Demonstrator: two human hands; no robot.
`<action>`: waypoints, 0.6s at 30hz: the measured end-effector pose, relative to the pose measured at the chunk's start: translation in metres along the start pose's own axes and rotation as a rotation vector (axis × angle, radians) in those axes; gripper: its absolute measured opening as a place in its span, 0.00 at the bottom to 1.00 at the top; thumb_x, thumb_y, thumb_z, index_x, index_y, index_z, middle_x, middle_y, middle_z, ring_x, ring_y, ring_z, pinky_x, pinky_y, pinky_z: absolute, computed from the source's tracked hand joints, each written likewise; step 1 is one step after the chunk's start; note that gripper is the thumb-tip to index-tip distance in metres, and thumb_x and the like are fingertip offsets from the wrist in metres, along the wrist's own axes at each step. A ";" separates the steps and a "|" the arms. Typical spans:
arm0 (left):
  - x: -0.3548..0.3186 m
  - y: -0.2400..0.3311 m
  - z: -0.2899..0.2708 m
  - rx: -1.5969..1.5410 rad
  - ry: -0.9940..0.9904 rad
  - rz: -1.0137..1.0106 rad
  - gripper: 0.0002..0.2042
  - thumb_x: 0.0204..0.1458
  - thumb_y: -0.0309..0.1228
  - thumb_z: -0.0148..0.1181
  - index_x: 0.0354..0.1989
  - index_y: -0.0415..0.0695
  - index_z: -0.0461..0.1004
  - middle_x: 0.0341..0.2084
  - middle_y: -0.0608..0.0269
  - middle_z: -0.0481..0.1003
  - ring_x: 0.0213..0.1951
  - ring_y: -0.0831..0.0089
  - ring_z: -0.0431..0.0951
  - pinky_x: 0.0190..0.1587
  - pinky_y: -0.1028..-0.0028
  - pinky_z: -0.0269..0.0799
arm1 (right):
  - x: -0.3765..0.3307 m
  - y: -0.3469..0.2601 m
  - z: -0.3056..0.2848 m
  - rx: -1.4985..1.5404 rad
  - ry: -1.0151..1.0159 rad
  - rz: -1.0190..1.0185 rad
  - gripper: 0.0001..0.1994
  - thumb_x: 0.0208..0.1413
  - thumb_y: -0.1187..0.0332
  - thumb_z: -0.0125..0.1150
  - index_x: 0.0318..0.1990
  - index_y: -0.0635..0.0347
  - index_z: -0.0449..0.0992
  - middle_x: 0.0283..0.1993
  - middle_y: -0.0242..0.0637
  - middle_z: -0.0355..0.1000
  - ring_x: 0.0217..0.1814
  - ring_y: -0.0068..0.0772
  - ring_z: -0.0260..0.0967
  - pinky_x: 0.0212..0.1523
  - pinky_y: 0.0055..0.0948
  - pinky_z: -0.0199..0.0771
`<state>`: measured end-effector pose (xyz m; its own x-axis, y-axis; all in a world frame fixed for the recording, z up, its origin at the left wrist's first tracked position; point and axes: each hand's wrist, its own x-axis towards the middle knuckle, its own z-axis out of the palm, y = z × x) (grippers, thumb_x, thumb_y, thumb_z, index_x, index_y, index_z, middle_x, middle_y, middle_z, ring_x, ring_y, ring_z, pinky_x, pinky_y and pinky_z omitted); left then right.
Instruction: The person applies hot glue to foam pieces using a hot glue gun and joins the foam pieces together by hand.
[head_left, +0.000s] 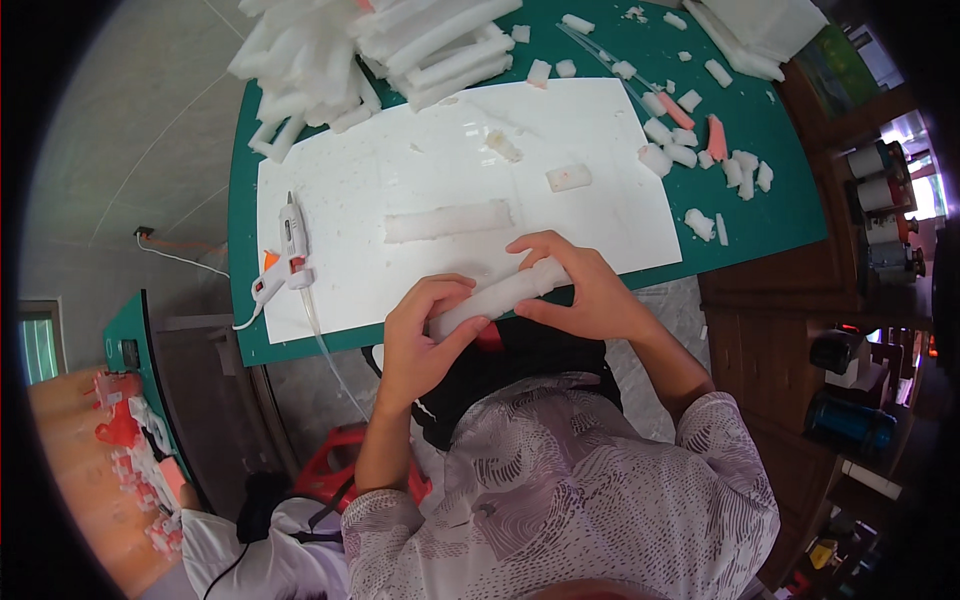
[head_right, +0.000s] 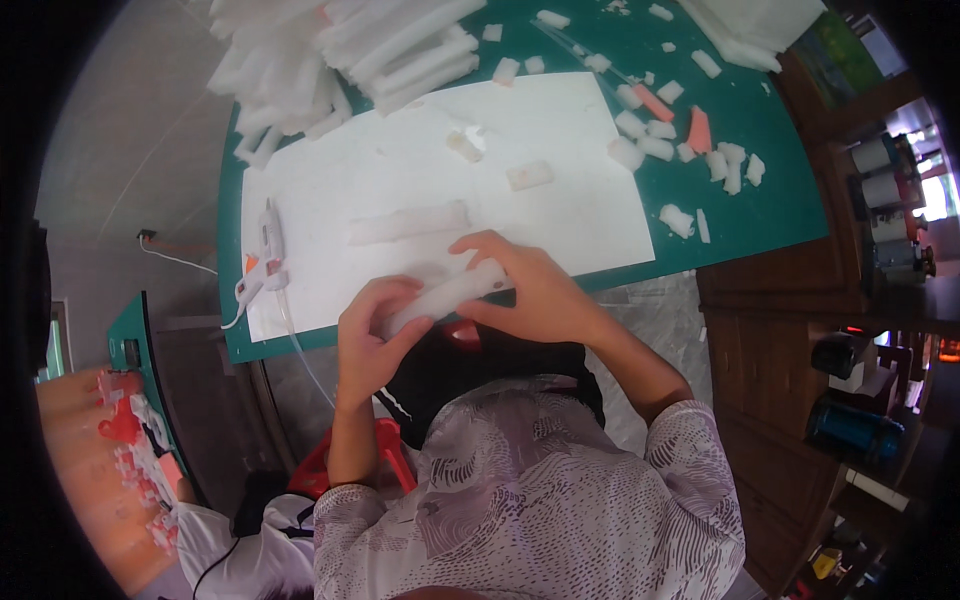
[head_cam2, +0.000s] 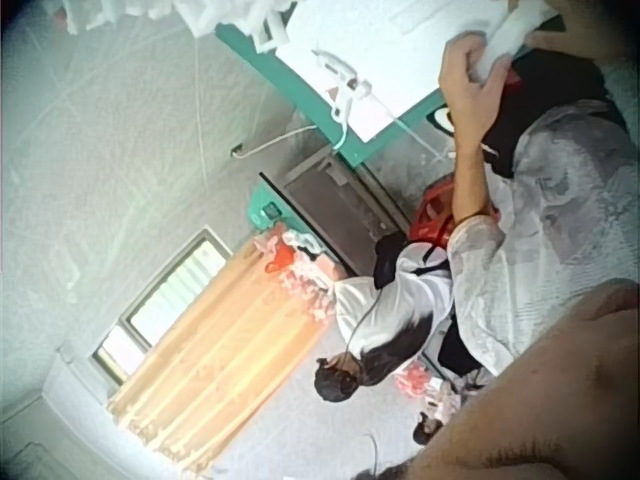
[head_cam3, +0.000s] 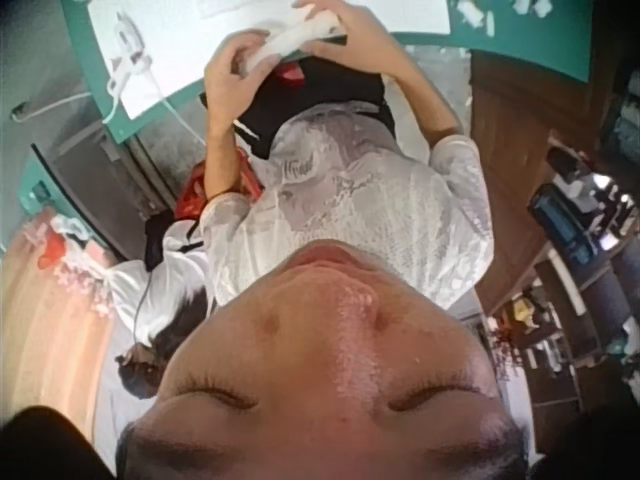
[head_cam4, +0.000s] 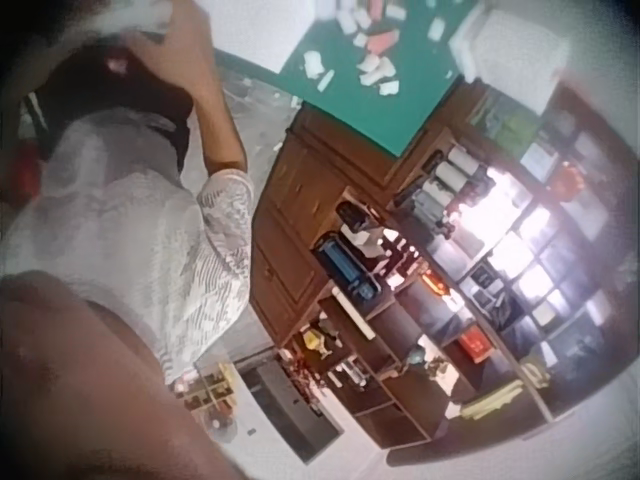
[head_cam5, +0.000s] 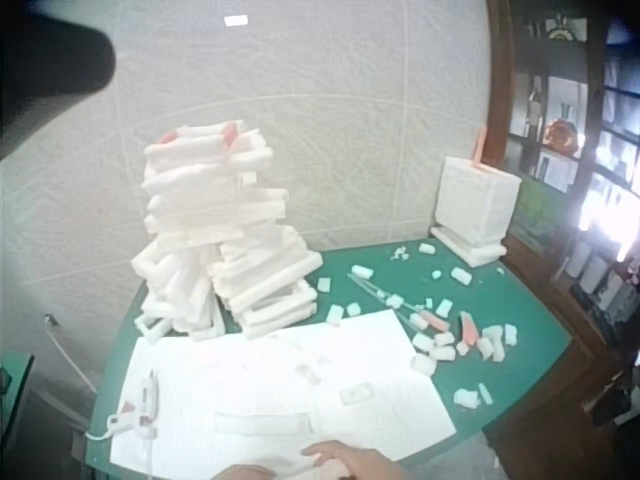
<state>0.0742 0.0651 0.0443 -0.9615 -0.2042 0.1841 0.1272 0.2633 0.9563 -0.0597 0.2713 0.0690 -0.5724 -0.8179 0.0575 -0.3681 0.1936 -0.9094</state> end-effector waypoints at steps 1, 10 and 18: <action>0.000 -0.001 0.001 -0.068 -0.015 -0.024 0.16 0.49 0.19 0.70 0.46 0.35 0.74 0.47 0.53 0.77 0.48 0.69 0.80 0.50 0.73 0.75 | -0.001 0.001 0.002 0.049 0.018 0.020 0.30 0.48 0.68 0.73 0.60 0.54 0.69 0.42 0.40 0.76 0.47 0.38 0.75 0.52 0.34 0.71; -0.001 0.000 0.005 -0.180 -0.045 -0.152 0.15 0.53 0.20 0.68 0.47 0.35 0.73 0.41 0.54 0.81 0.46 0.71 0.83 0.48 0.77 0.74 | 0.000 0.009 0.005 0.092 0.051 -0.011 0.31 0.50 0.69 0.71 0.62 0.54 0.67 0.41 0.40 0.75 0.41 0.35 0.74 0.45 0.32 0.75; 0.000 -0.001 0.007 -0.192 -0.057 -0.164 0.14 0.53 0.20 0.68 0.47 0.33 0.73 0.42 0.54 0.81 0.46 0.72 0.82 0.48 0.77 0.74 | 0.000 0.006 0.007 0.099 0.067 -0.019 0.31 0.50 0.71 0.70 0.62 0.54 0.66 0.40 0.39 0.75 0.41 0.33 0.74 0.44 0.31 0.75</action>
<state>0.0726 0.0713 0.0414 -0.9846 -0.1743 0.0148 0.0068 0.0465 0.9989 -0.0569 0.2691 0.0605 -0.6153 -0.7820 0.0996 -0.3072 0.1216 -0.9439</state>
